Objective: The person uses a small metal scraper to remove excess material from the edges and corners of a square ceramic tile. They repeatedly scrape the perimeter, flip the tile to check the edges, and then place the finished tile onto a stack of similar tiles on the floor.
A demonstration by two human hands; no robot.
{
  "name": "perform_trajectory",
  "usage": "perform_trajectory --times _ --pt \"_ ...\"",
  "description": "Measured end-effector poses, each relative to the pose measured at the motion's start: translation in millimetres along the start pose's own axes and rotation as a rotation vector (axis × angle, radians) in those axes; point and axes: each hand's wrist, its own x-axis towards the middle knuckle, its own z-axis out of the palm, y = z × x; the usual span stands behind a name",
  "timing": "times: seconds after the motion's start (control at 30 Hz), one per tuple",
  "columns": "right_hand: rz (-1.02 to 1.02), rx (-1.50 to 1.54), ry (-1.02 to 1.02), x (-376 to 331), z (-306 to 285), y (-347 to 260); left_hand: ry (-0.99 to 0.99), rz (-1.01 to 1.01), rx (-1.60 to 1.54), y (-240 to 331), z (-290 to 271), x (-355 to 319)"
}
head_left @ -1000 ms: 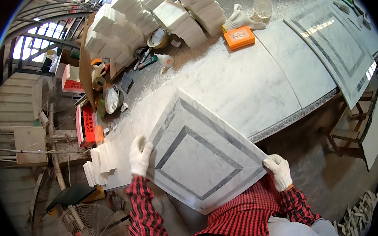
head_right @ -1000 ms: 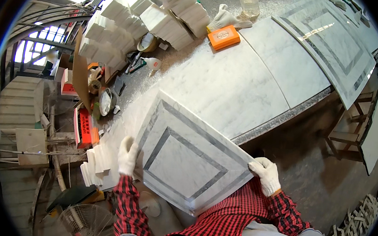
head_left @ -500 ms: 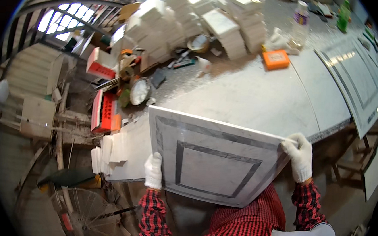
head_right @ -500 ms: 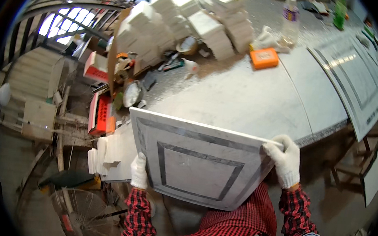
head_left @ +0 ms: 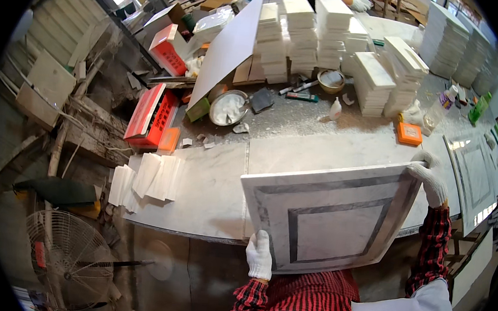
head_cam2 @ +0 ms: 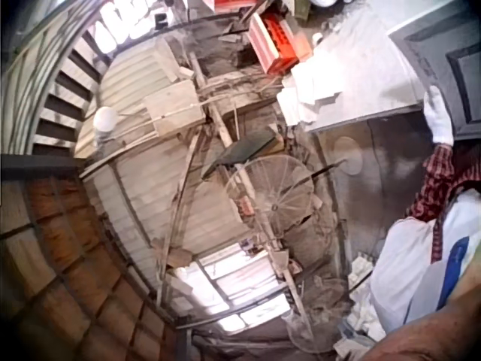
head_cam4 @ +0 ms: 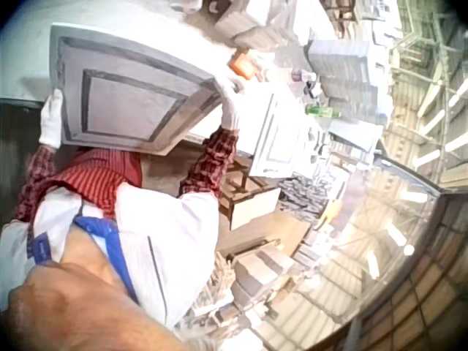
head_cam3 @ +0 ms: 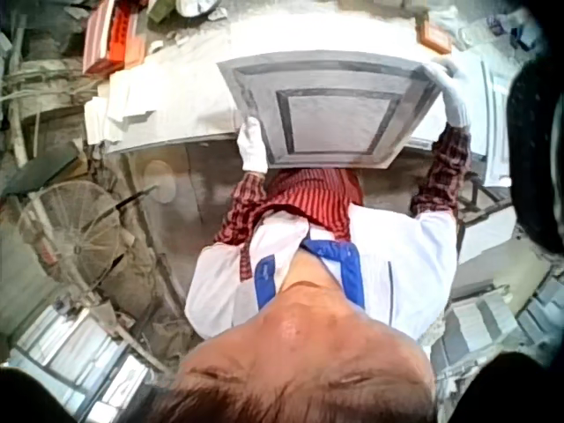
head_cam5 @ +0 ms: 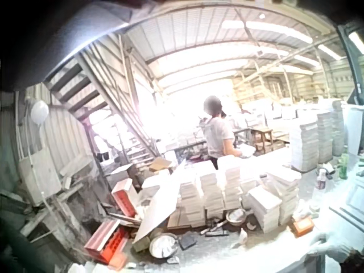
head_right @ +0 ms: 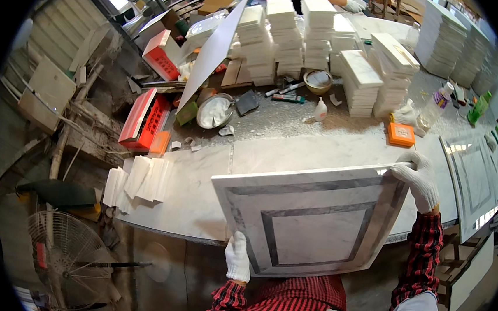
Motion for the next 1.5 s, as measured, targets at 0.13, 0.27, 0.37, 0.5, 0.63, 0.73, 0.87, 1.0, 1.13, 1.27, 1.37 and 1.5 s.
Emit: perform_trajectory --times 0.13,0.27,0.37,0.5,0.63,0.73,0.87,1.0,1.13,1.27,1.37,1.5 --pt "0.028 -0.035 -0.011 9.5 6.5 1.6 -0.055 0.098 0.29 -3.3 -18.2 15.4" --pt "0.056 -0.107 -0.098 21.2 4.1 -0.4 -0.252 0.183 0.674 36.5 -32.0 29.9" --pt "0.082 -0.24 -0.232 38.6 0.8 -8.7 -0.181 0.329 0.741 20.7 -35.5 39.4" --pt "0.171 -0.628 -0.581 67.2 -13.1 -49.9 -0.293 0.276 0.865 26.9 -36.4 53.0" --pt "0.048 -0.782 -0.945 109.2 16.1 -115.2 -0.363 0.235 0.82 37.6 -34.3 57.4" --pt "-0.333 -0.578 -1.183 164.8 91.4 -147.0 -0.326 0.292 0.83 39.9 -31.1 60.3" --pt "-0.284 -0.512 -0.966 184.8 254.4 -180.6 -0.166 0.651 0.823 42.1 -32.0 78.4" --pt "-0.572 -0.862 -0.683 197.9 378.8 -173.3 -0.34 0.578 0.78 54.9 -29.7 85.5" --pt "-0.534 -0.941 -0.54 197.8 448.9 -158.7 -0.503 0.237 0.409 62.0 -32.2 91.5" --pt "-0.52 -1.024 -0.576 214.8 474.6 -126.9 -0.545 -0.05 -0.095 70.9 -7.7 94.6" --pt "-0.539 -1.02 -0.506 242.3 455.5 -106.0 -0.559 -0.109 -0.11 80.9 11.7 96.2" --pt "-0.593 -0.784 -0.8 232.8 388.0 -154.2 -0.35 -0.11 -0.113 70.3 16.1 86.5"
